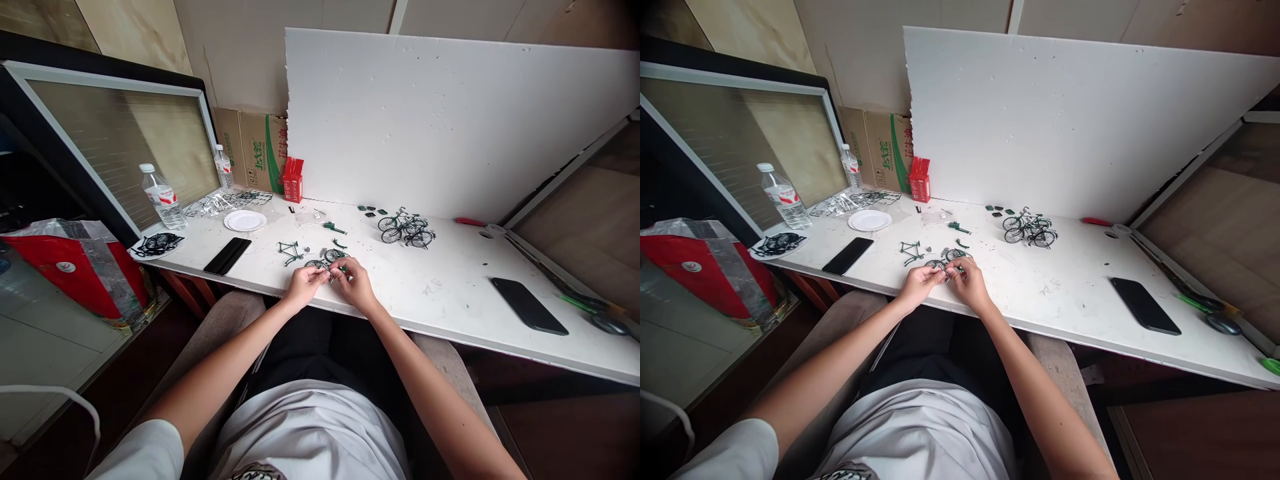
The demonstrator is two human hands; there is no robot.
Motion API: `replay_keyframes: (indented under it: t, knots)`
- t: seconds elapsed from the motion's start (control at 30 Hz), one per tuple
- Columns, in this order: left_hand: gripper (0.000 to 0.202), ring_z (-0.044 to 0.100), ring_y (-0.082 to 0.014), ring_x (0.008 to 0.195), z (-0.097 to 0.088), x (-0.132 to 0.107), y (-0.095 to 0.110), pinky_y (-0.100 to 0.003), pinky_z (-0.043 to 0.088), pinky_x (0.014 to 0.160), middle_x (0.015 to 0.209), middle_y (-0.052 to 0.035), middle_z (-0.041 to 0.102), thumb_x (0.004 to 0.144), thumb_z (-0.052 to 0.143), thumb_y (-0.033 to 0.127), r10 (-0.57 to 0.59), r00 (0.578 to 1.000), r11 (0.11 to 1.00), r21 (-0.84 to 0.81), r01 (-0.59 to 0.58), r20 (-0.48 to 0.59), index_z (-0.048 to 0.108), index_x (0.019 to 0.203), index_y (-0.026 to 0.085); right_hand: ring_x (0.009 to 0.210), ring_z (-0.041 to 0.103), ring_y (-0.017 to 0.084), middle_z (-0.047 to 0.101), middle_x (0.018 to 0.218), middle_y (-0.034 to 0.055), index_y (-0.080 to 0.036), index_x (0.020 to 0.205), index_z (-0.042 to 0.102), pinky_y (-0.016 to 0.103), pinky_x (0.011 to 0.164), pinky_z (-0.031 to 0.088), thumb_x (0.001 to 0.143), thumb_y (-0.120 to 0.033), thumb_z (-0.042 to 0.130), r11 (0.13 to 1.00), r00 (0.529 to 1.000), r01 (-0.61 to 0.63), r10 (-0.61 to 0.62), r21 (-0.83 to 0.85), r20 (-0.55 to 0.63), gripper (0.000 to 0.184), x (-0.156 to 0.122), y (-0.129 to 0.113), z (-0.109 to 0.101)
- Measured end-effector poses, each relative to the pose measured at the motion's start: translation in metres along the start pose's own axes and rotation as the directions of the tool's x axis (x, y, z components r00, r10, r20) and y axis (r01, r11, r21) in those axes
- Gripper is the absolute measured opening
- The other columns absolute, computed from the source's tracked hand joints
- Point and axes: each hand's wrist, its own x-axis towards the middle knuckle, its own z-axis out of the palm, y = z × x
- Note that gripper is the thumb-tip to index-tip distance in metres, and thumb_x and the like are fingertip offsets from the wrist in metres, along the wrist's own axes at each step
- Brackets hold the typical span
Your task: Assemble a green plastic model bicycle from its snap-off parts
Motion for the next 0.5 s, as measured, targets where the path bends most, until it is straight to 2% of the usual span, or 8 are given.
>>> replay_keyframes:
  t: [0.17,0.33,0.4,0.5]
  knots:
    - [0.053,0.078,-0.0290,0.092,0.0010,-0.0014,0.0015,-0.045,0.061,0.092,0.098,-0.0137,0.082,0.075,0.089,0.056,0.005,0.999,1.000,0.024,-0.004,-0.036,0.082,0.103,0.012,0.103,0.069,0.026,0.076,0.106,0.0096,-0.025,0.098,0.078,0.035,0.075,0.056,0.098,-0.051,0.070,0.992,0.996,-0.085,0.086,0.091,-0.010,0.028,0.0011,0.0005,0.0003]
    - [0.047,0.078,-0.0318,0.096,0.0026,-0.0053,0.0063,-0.046,0.060,0.094,0.098,-0.0147,0.083,0.078,0.087,0.055,0.030,0.998,0.997,0.075,-0.026,-0.058,0.083,0.099,0.013,0.102,0.073,0.026,0.078,0.106,0.0099,-0.024,0.097,0.081,0.038,0.082,0.060,0.092,-0.055,0.077,0.969,0.991,-0.133,0.131,0.211,0.021,0.032,0.0027,0.0016,-0.0017]
    - [0.046,0.078,-0.0326,0.097,0.0032,-0.0060,0.0077,-0.047,0.060,0.095,0.098,-0.0147,0.083,0.078,0.087,0.054,0.033,0.998,0.997,0.070,-0.029,-0.057,0.084,0.098,0.013,0.102,0.073,0.027,0.079,0.106,0.0099,-0.023,0.096,0.082,0.040,0.086,0.060,0.089,-0.057,0.080,0.958,0.989,-0.151,0.146,0.245,0.036,0.034,0.0032,0.0024,-0.0034]
    - [0.045,0.078,-0.0324,0.098,0.0038,-0.0064,0.0092,-0.046,0.059,0.096,0.099,-0.0140,0.083,0.077,0.088,0.055,0.047,0.998,0.998,0.052,-0.045,-0.032,0.084,0.096,0.014,0.101,0.075,0.028,0.081,0.107,0.0100,-0.023,0.099,0.083,0.040,0.085,0.061,0.085,-0.058,0.083,0.935,0.976,-0.218,0.212,0.278,0.054,0.038,0.0034,0.0044,-0.0052]
